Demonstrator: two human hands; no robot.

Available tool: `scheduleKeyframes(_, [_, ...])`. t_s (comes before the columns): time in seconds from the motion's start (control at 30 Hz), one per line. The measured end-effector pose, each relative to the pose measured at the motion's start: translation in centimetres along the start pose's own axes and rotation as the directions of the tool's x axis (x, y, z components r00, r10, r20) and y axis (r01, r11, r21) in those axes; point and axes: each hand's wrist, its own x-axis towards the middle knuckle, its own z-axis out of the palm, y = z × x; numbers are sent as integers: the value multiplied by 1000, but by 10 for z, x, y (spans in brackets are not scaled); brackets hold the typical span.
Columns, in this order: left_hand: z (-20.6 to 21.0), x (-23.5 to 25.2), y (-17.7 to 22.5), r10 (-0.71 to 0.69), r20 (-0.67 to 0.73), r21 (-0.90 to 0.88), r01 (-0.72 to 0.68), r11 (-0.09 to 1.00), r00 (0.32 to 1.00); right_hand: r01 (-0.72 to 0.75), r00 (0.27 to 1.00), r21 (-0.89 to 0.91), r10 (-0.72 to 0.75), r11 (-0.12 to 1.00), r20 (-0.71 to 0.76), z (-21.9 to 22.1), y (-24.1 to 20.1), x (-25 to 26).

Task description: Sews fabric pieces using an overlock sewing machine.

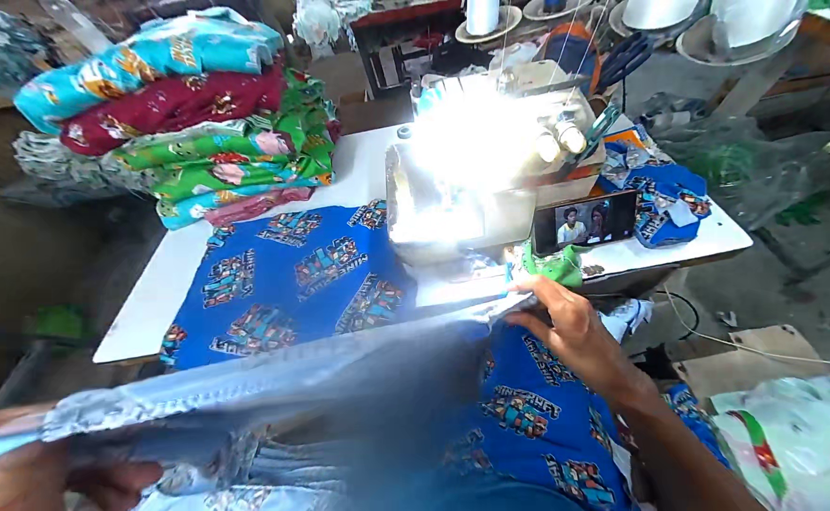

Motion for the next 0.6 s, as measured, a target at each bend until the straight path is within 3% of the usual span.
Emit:
scheduleKeyframes(0.03, [-3, -4, 0, -7, -38, -10, 7, 1000, 999, 11, 1000, -84, -9, 996, 20, -3, 5, -2])
scheduleKeyframes(0.1, [-9, -7, -5, -25, -97, -12, 24, 1000, 995, -36, 999, -79, 38, 996, 22, -12, 12, -3])
scheduleKeyframes(0.23, [1, 13, -46, -165, -75, -22, 164, 986, 984, -246, 968, 313, 246, 917, 41, -28, 15, 20])
scheduleKeyframes(0.3, [31, 37, -71, -172, -13, 133, 172, 976, 985, -200, 975, 304, 218, 932, -27, -24, 14, 42])
scheduleKeyframes(0.4, [80, 77, -95, -193, 258, 378, 86, 922, 947, -58, 994, 156, 72, 986, -86, -11, 3, 80])
scheduleKeyframes(0.47, [119, 96, -82, -144, 397, 368, -13, 930, 906, 42, 997, 35, -40, 998, -59, -1, -7, 105])
scheduleKeyframes(0.6, [196, 106, -17, 78, 609, 236, -275, 932, 789, 202, 978, -83, -205, 976, -32, 18, -22, 130])
